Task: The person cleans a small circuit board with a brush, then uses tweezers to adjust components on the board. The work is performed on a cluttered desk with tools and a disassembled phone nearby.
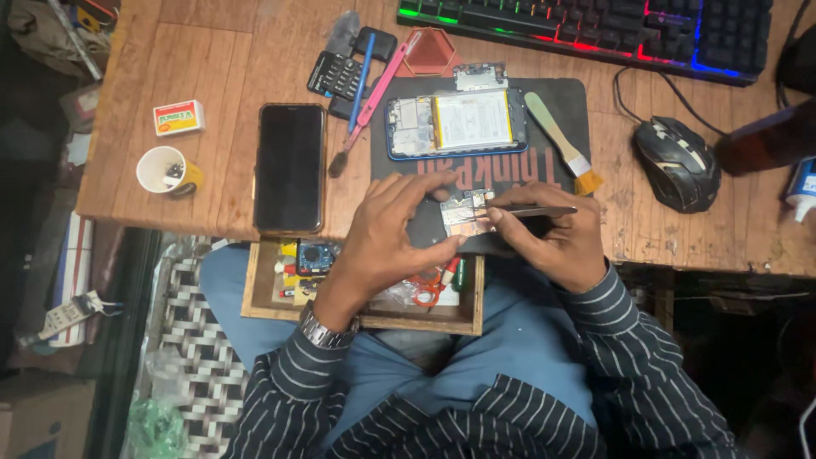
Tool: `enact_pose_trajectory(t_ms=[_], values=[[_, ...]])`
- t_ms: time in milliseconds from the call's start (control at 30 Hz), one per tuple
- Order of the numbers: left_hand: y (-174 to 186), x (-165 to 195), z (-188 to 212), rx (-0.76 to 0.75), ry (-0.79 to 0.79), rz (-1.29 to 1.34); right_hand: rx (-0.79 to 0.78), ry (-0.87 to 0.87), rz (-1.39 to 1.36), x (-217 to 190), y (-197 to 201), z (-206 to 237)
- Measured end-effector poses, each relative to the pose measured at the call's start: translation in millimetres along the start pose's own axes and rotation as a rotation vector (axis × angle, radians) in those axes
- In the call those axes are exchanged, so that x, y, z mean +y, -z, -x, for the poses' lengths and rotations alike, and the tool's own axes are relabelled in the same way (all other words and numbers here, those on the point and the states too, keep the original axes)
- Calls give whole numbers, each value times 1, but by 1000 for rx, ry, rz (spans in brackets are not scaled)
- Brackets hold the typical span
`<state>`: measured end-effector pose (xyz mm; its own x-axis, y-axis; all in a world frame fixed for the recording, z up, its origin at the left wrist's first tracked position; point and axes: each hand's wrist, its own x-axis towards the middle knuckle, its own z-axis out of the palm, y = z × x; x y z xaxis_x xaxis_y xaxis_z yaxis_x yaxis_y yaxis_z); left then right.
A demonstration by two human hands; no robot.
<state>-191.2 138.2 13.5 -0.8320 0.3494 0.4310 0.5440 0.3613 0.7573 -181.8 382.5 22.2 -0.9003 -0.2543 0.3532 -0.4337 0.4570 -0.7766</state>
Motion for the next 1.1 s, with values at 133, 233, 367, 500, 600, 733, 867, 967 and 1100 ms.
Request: enact_pose_trajectory(t_ms=[133, 233, 367, 500, 600, 733, 867, 967, 1100], values=[[0, 4, -3, 24, -5, -5, 1, -13, -10, 0, 4, -3], [-1, 7, -4, 48, -9, -21, -10, -20, 23, -3, 7, -4], [0, 17, -6, 85, -23, -44, 2, -74, 27, -11, 11, -6], [6, 27, -10, 78, -9, -36, 11, -135, -113, -18, 17, -7], [8, 33, -13, 93, -24, -62, 10, -150, -108, -20, 21, -7], [14, 39, -18, 44, 35, -68, -7, -190, -195, -19, 25, -10], [22, 42, -27, 65, 8, -57, -12, -208, -208, -19, 27, -18], [28, 44, -30, 61, 1, -55, -34, -225, -232, -23, 28, -24], [32, 45, -33, 51, 15, -78, -21, -318, -264, -28, 29, -29]])
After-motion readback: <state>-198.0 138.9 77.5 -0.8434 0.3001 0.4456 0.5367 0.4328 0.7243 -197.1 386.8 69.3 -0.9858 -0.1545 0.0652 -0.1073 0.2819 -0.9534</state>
